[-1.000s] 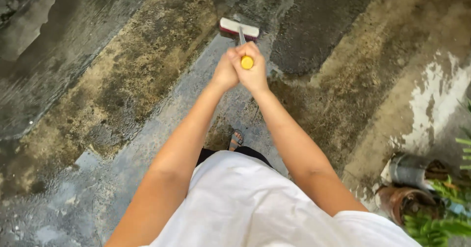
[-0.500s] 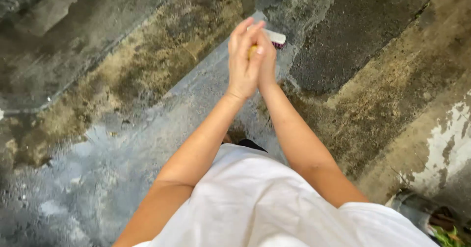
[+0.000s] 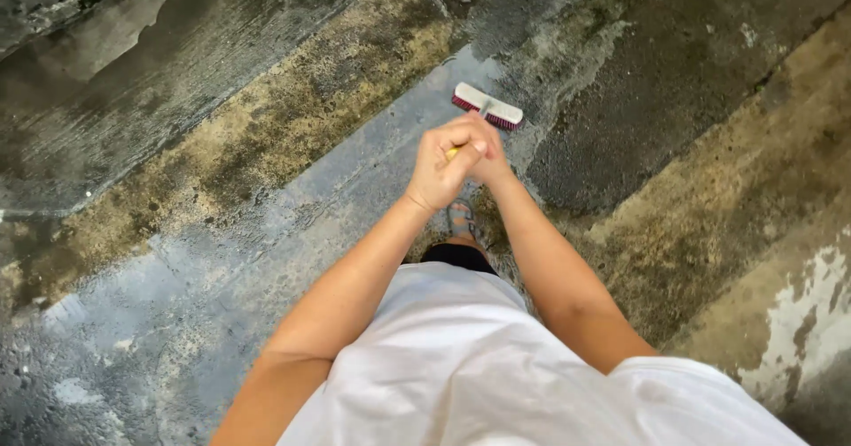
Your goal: Scrubbing a wet concrete floor outdoors using a long-handled brush.
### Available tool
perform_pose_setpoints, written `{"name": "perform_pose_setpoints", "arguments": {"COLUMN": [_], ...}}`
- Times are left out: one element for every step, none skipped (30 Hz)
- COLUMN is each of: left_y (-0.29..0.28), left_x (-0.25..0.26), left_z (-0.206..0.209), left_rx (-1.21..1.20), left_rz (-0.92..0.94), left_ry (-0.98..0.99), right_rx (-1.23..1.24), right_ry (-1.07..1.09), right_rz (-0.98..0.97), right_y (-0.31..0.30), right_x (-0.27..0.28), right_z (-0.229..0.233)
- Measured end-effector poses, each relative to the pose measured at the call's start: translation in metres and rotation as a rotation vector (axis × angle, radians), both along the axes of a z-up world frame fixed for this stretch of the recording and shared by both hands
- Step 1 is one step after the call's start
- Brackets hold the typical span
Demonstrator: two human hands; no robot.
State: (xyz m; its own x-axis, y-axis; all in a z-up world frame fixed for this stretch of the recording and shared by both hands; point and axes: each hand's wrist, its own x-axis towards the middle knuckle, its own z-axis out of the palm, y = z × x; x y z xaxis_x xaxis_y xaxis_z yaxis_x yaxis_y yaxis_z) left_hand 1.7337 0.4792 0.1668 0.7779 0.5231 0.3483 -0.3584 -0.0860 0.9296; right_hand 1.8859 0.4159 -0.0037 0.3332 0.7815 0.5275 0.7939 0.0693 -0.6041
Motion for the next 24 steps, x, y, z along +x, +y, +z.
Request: {"name": "perform_pose_setpoints", "arguments": {"left_y": [0.000, 0.000, -0.003, -0.008, -0.004, -0.001, 0.004, 0.009, 0.010, 0.015, 0.020, 0.026, 0.032, 0.037, 0.040, 0.039, 0.038, 0.037, 0.035, 0.033, 0.027, 0.023, 0.021, 0.020], "left_x": [0.005, 0.010, 0.014, 0.019, 0.033, 0.046, 0.057, 0.067, 0.075, 0.082, 0.090, 0.098, 0.104, 0.109, 0.113, 0.119, 0.123, 0.126, 0.133, 0.139, 0.142, 0.139, 0.138, 0.135], "left_z": [0.000, 0.001, 0.002, 0.013, 0.025, 0.038, 0.041, 0.044, 0.045, 0.046, 0.047, 0.047, 0.046, 0.045, 0.043, 0.038, 0.033, 0.027, -0.001, -0.030, -0.058, -0.071, -0.083, -0.094], "left_rx": [-0.005, 0.009, 0.017, 0.006, 0.170, 0.336, 0.343, 0.275, 0.193, 0.187, 0.140, 0.092, 0.094, 0.105, 0.111, 0.109, 0.128, 0.149, 0.148, 0.000, -0.151, -0.157, -0.092, -0.027], "left_rz": [0.019, -0.036, -0.089, -0.068, -0.049, -0.033, -0.014, -0.041, -0.067, -0.048, -0.043, -0.040, -0.024, -0.019, -0.017, -0.003, 0.098, 0.198, 0.207, 0.264, 0.309, 0.315, 0.359, 0.402], "left_ry": [0.005, 0.039, 0.072, 0.078, -0.040, -0.153, -0.155, -0.160, -0.159, -0.155, -0.039, 0.076, 0.076, -0.004, -0.082, -0.080, -0.162, -0.245, -0.243, -0.078, 0.092, 0.098, 0.089, 0.081], "right_rx": [-0.005, -0.078, -0.160, -0.175, -0.237, -0.296, -0.293, -0.279, -0.279, -0.293, -0.265, -0.233, -0.242, -0.278, -0.305, -0.312, -0.361, -0.411, -0.418, -0.475, -0.529, -0.536, -0.564, -0.580], "right_ry": [0.005, 0.270, 0.534, 0.540, 0.404, 0.266, 0.258, 0.483, 0.719, 0.720, 1.025, 1.328, 1.326, 1.000, 0.679, 0.679, 0.779, 0.878, 0.879, 0.715, 0.554, 0.558, 0.230, -0.100], "right_rz": [0.019, 0.101, 0.184, 0.203, 0.229, 0.253, 0.272, 0.334, 0.390, 0.407, 0.387, 0.354, 0.369, 0.364, 0.348, 0.360, 0.377, 0.392, 0.400, 0.304, 0.205, 0.211, 0.269, 0.323], "right_y": [-0.003, -0.006, -0.011, -0.016, -0.008, 0.001, 0.010, 0.020, 0.020, 0.029, 0.037, 0.046, 0.058, 0.069, 0.076, 0.086, 0.095, 0.103, 0.109, 0.114, 0.115, 0.114, 0.117, 0.120], "right_x": [0.018, 0.037, 0.054, 0.064, 0.086, 0.108, 0.119, 0.130, 0.136, 0.138, 0.142, 0.145, 0.161, 0.176, 0.189, 0.200, 0.209, 0.216, 0.221, 0.225, 0.225, 0.223, 0.222, 0.221], "right_z": [-0.014, -0.028, -0.041, -0.046, -0.047, -0.048, -0.050, -0.053, -0.057, -0.044, -0.031, -0.018, -0.031, -0.044, -0.058, -0.069, -0.081, -0.094, -0.096, -0.098, -0.101, -0.108, -0.113, -0.119]}}
